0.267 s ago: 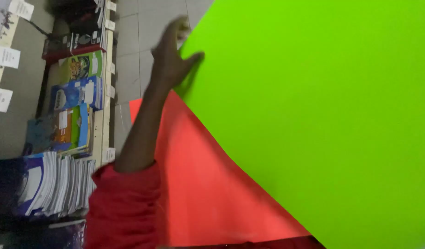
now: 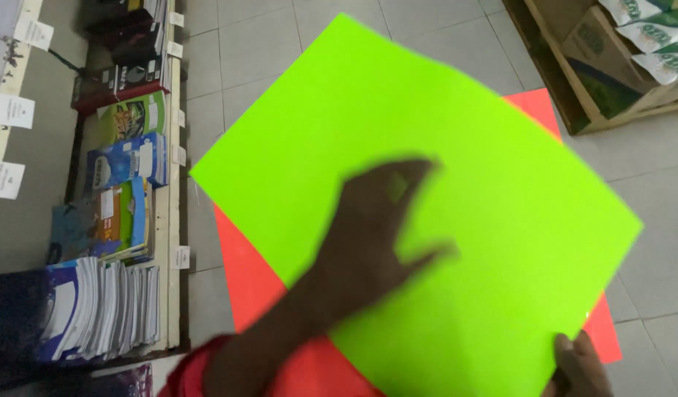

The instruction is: Rolling a large sheet of green paper into a tube and securing it with masking tape on a counter.

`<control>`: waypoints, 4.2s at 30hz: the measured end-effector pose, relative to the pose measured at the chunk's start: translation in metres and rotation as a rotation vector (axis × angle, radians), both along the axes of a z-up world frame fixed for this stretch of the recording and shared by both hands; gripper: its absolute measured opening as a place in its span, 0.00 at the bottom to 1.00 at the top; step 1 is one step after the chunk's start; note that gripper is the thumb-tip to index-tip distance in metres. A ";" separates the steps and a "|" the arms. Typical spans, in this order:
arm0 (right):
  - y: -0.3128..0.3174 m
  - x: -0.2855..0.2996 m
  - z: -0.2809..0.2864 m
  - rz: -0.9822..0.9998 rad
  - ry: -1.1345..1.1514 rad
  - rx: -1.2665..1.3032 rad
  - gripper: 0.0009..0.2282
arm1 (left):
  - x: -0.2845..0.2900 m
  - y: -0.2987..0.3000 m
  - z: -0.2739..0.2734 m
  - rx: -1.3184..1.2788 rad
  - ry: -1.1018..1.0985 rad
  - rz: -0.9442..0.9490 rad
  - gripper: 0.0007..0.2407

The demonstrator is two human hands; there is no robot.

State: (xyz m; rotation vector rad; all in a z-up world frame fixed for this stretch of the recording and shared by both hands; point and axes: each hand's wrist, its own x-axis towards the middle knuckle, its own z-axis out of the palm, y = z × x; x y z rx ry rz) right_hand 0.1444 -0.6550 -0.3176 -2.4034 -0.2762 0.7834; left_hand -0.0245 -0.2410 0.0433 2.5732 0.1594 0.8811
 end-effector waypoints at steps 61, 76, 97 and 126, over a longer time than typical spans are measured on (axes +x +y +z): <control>0.145 -0.031 0.240 1.158 -0.483 0.513 0.11 | -0.161 -0.064 -0.075 0.132 0.460 0.027 0.09; 0.214 0.029 0.257 1.075 -0.132 0.175 0.12 | -0.142 -0.078 -0.057 0.463 0.441 0.452 0.19; 0.212 -0.020 0.242 1.367 -0.910 0.374 0.20 | -0.111 -0.042 -0.105 0.376 0.373 0.283 0.06; 0.208 0.043 0.220 1.431 -0.790 -0.309 0.16 | -0.166 0.009 -0.123 0.137 1.022 0.286 0.13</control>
